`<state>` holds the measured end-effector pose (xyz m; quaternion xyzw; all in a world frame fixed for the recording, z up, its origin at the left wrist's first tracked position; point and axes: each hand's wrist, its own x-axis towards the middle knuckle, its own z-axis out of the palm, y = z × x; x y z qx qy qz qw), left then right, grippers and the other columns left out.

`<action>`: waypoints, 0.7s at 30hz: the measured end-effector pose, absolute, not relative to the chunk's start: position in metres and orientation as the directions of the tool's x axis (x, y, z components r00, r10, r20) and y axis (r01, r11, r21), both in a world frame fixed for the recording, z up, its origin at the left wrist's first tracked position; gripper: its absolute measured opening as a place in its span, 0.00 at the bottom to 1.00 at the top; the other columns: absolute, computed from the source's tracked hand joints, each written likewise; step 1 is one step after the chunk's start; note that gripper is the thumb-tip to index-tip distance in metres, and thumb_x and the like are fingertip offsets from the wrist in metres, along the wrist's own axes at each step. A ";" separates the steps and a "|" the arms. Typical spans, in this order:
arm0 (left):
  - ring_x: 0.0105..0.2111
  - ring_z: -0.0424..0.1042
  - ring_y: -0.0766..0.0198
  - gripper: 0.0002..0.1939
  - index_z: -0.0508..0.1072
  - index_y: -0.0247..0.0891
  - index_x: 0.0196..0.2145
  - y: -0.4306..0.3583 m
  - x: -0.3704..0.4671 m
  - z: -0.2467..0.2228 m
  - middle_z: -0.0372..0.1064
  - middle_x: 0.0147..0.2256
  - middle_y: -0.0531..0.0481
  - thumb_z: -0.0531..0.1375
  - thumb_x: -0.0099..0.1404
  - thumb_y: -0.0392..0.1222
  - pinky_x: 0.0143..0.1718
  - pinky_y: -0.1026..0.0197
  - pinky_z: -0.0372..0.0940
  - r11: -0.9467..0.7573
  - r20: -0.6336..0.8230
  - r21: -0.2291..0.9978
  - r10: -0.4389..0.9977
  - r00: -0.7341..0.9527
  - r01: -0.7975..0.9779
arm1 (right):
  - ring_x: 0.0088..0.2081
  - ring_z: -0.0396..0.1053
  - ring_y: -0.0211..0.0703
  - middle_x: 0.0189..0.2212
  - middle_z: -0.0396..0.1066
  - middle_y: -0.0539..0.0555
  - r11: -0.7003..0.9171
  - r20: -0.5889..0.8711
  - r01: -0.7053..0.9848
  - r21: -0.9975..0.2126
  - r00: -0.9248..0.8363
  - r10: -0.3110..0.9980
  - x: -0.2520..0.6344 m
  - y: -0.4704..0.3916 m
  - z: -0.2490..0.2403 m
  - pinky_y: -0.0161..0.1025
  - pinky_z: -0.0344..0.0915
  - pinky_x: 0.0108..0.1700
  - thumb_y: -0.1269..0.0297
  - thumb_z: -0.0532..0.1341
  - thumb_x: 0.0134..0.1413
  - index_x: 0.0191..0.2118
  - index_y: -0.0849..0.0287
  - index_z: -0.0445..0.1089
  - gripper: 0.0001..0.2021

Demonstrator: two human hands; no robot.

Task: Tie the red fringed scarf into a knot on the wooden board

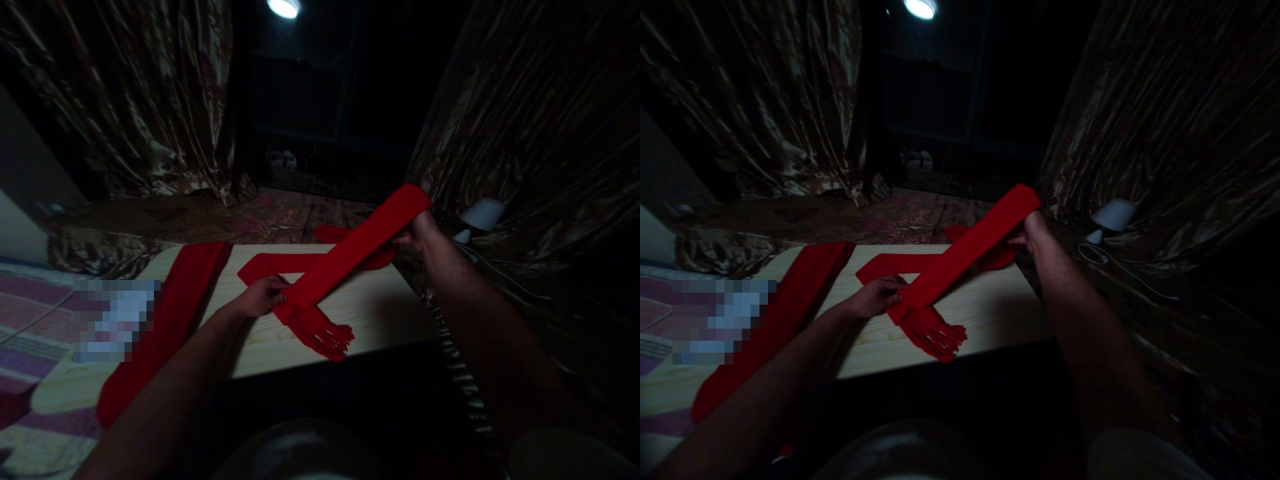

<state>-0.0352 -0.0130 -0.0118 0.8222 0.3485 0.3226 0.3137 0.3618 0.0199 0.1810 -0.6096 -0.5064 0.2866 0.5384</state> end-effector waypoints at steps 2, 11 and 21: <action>0.41 0.74 0.55 0.22 0.82 0.38 0.45 -0.014 -0.035 -0.011 0.77 0.42 0.40 0.64 0.62 0.57 0.47 0.54 0.69 -0.570 0.314 0.734 0.768 0.559 0.370 | 0.39 0.75 0.48 0.36 0.77 0.56 0.220 0.314 0.299 -0.929 0.316 0.896 0.351 0.019 0.185 0.41 0.74 0.35 0.45 0.46 0.68 0.51 0.54 0.70 0.24; 0.42 0.74 0.55 0.21 0.82 0.37 0.44 -0.014 -0.035 -0.010 0.77 0.43 0.40 0.62 0.64 0.55 0.48 0.55 0.69 -0.579 0.307 0.705 0.769 0.560 0.409 | 0.69 0.52 0.45 0.69 0.53 0.65 0.518 0.933 0.836 -0.181 -0.020 0.359 0.330 -0.015 0.197 0.45 0.50 0.69 0.61 0.53 0.65 0.62 0.65 0.64 0.24; 0.41 0.74 0.55 0.20 0.82 0.36 0.42 -0.016 -0.035 -0.007 0.77 0.42 0.39 0.62 0.63 0.54 0.46 0.55 0.69 -0.577 0.307 0.731 0.754 0.581 0.363 | 0.38 0.72 0.43 0.32 0.73 0.52 0.453 0.807 0.709 -0.541 0.286 0.516 0.323 -0.019 0.239 0.43 0.69 0.46 0.63 0.59 0.58 0.38 0.61 0.73 0.09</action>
